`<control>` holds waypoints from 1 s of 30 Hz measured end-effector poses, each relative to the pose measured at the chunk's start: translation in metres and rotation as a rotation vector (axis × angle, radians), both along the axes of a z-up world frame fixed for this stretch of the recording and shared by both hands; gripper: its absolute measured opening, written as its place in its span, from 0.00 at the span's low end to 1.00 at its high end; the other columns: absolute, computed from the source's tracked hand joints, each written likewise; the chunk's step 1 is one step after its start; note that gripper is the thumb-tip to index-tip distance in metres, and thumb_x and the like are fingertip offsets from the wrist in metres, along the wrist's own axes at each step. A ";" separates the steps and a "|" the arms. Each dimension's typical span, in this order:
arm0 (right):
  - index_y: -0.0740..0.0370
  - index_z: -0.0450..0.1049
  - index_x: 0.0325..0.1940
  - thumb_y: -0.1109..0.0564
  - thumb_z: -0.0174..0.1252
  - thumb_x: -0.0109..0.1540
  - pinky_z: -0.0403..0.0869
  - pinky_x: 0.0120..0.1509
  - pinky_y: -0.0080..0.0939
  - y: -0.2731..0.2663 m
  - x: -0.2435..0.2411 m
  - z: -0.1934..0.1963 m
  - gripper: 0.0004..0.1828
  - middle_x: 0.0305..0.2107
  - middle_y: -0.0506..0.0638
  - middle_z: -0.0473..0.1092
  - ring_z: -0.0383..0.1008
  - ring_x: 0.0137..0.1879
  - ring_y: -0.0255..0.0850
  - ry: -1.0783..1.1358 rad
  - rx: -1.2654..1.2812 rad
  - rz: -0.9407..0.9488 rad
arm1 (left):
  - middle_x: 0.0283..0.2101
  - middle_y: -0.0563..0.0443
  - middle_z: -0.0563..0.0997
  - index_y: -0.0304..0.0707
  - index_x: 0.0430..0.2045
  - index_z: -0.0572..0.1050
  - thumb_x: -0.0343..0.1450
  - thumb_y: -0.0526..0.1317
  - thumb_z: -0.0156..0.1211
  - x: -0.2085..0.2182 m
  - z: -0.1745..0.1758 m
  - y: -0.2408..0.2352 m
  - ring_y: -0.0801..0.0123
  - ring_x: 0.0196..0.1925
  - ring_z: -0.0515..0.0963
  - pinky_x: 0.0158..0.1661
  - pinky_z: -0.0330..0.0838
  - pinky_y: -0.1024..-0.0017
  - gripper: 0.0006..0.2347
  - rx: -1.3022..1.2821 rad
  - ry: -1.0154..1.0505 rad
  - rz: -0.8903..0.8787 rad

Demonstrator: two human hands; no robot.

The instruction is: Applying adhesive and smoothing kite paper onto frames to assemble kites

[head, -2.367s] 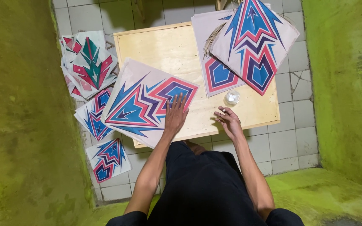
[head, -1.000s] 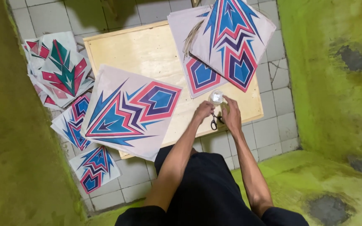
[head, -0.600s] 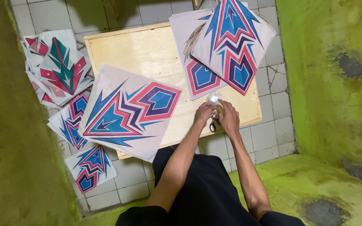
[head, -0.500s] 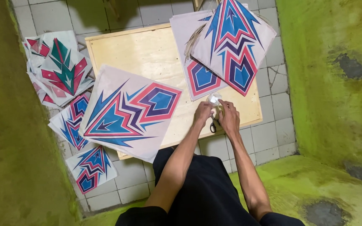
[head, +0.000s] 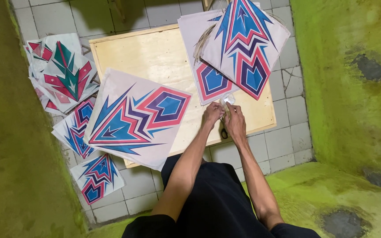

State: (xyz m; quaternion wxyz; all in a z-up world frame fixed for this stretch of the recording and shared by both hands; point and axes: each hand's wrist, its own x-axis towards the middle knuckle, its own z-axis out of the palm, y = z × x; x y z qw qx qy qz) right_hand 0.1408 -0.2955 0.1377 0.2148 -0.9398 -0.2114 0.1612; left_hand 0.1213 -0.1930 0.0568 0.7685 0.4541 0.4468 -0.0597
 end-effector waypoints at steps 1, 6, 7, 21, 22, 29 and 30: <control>0.55 0.70 0.68 0.63 0.54 0.62 0.74 0.57 0.59 0.001 0.000 0.001 0.28 0.50 0.60 0.68 0.76 0.53 0.61 0.000 0.000 0.000 | 0.38 0.36 0.83 0.31 0.41 0.78 0.69 0.36 0.56 0.000 -0.001 0.000 0.62 0.35 0.85 0.37 0.83 0.76 0.10 0.000 0.000 0.000; 0.52 0.71 0.68 0.63 0.54 0.62 0.74 0.60 0.54 0.005 0.001 0.009 0.28 0.50 0.55 0.68 0.77 0.55 0.56 0.069 0.022 -0.107 | 0.30 0.54 0.85 0.50 0.46 0.76 0.73 0.50 0.47 0.001 0.011 0.015 0.68 0.33 0.86 0.42 0.80 0.64 0.14 0.251 0.184 -0.303; 0.52 0.71 0.68 0.63 0.54 0.62 0.74 0.60 0.54 0.007 0.001 0.008 0.28 0.50 0.55 0.68 0.77 0.55 0.56 0.069 0.019 -0.107 | 0.30 0.54 0.85 0.50 0.46 0.76 0.73 0.50 0.47 0.004 0.005 0.018 0.68 0.33 0.86 0.42 0.80 0.64 0.14 0.248 0.184 -0.303; 0.49 0.76 0.58 0.61 0.58 0.59 0.78 0.53 0.41 -0.003 0.023 -0.036 0.22 0.46 0.50 0.74 0.78 0.52 0.43 0.348 0.391 -0.577 | 0.30 0.47 0.86 0.42 0.41 0.79 0.71 0.45 0.55 0.022 0.002 0.012 0.68 0.31 0.86 0.33 0.82 0.78 0.11 0.134 0.053 -0.220; 0.49 0.76 0.58 0.61 0.58 0.59 0.78 0.53 0.41 -0.003 0.022 -0.034 0.22 0.46 0.50 0.74 0.78 0.52 0.43 0.345 0.393 -0.579 | 0.30 0.47 0.86 0.42 0.41 0.79 0.71 0.45 0.55 0.020 0.008 0.015 0.68 0.31 0.86 0.33 0.82 0.78 0.11 0.135 0.051 -0.223; 0.55 0.75 0.58 0.65 0.57 0.60 0.77 0.57 0.47 -0.005 0.013 -0.025 0.22 0.45 0.57 0.72 0.77 0.53 0.51 0.202 0.302 -0.416 | 0.36 0.43 0.85 0.36 0.40 0.78 0.72 0.39 0.55 0.012 0.029 0.013 0.62 0.33 0.86 0.35 0.84 0.74 0.09 0.140 0.013 -0.218; 0.56 0.74 0.60 0.67 0.55 0.60 0.75 0.60 0.51 -0.006 0.011 -0.025 0.24 0.46 0.57 0.71 0.76 0.56 0.54 0.169 0.274 -0.351 | 0.39 0.39 0.85 0.34 0.40 0.78 0.72 0.37 0.54 0.011 0.032 0.012 0.57 0.37 0.87 0.37 0.85 0.73 0.09 0.131 0.006 -0.207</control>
